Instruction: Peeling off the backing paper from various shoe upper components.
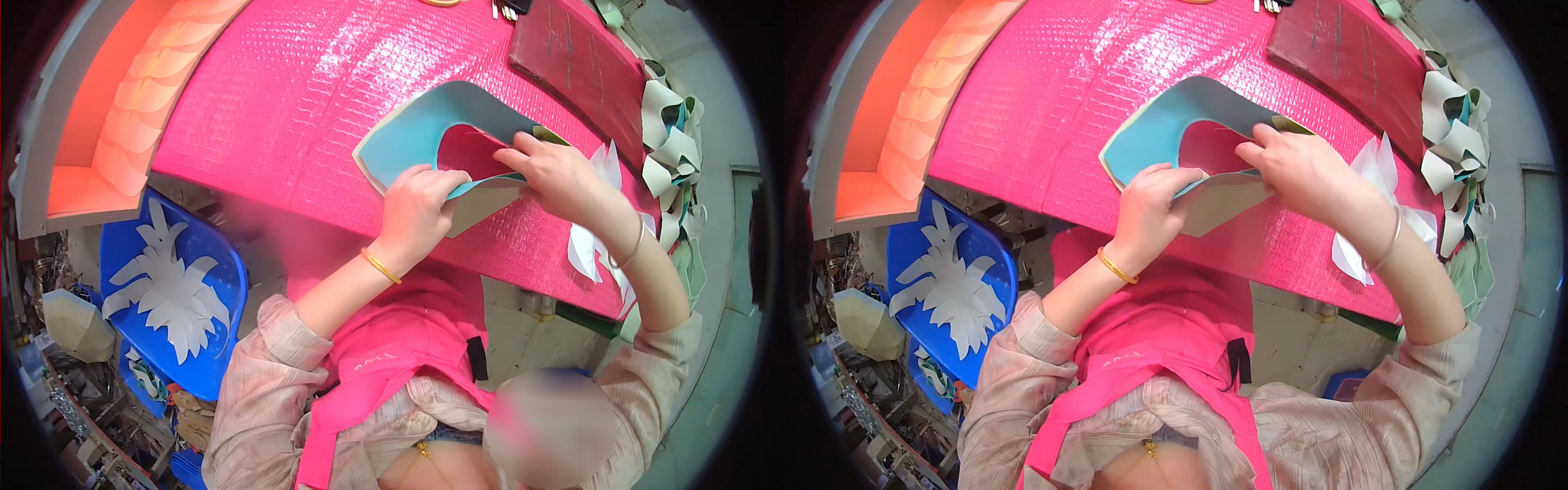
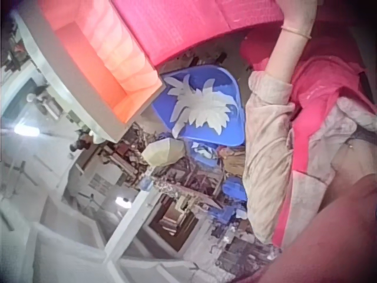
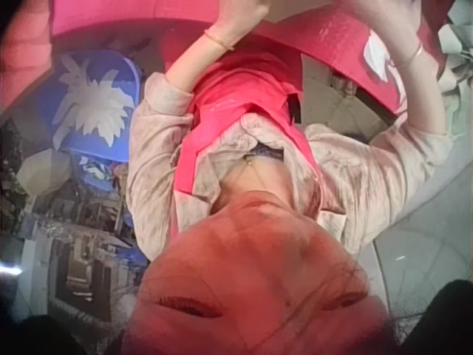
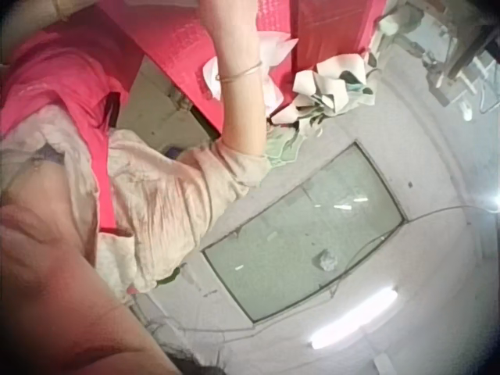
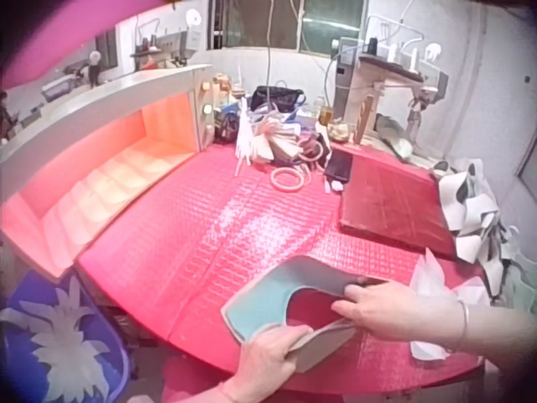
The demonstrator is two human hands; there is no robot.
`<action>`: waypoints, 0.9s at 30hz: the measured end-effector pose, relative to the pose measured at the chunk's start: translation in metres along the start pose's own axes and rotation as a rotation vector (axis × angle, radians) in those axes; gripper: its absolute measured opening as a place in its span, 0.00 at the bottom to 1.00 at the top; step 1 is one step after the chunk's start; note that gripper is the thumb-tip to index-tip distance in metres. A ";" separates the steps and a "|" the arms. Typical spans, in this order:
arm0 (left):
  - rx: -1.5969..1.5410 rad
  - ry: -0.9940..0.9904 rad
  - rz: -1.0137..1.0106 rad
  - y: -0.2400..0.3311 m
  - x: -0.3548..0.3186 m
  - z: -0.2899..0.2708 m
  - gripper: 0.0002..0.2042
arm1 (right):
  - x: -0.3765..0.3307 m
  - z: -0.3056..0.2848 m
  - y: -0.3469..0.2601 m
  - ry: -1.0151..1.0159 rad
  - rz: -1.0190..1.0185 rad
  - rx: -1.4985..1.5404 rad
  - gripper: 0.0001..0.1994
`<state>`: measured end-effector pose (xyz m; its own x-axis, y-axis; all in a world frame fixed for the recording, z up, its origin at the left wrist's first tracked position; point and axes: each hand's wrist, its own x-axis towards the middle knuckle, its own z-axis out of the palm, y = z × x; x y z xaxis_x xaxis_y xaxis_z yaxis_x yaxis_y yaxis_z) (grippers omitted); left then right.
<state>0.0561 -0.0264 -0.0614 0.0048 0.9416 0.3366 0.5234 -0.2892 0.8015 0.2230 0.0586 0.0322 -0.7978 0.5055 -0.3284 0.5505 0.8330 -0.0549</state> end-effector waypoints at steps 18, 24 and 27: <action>0.915 0.201 0.941 0.020 0.097 -0.042 0.03 | 0.012 0.010 0.029 1.062 0.017 -0.442 0.09; 0.953 -0.246 1.097 -0.024 0.009 -0.015 0.06 | -0.009 0.111 -0.026 0.890 -0.017 -0.244 0.10; 0.847 -0.168 0.736 -0.019 -0.019 -0.007 0.07 | -0.012 0.117 -0.044 0.631 0.128 -0.142 0.08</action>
<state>0.0401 -0.0400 -0.0798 0.6303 0.6205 0.4665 0.7540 -0.6325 -0.1775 0.2371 -0.0108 -0.0714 -0.7428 0.6013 0.2944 0.6474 0.7572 0.0867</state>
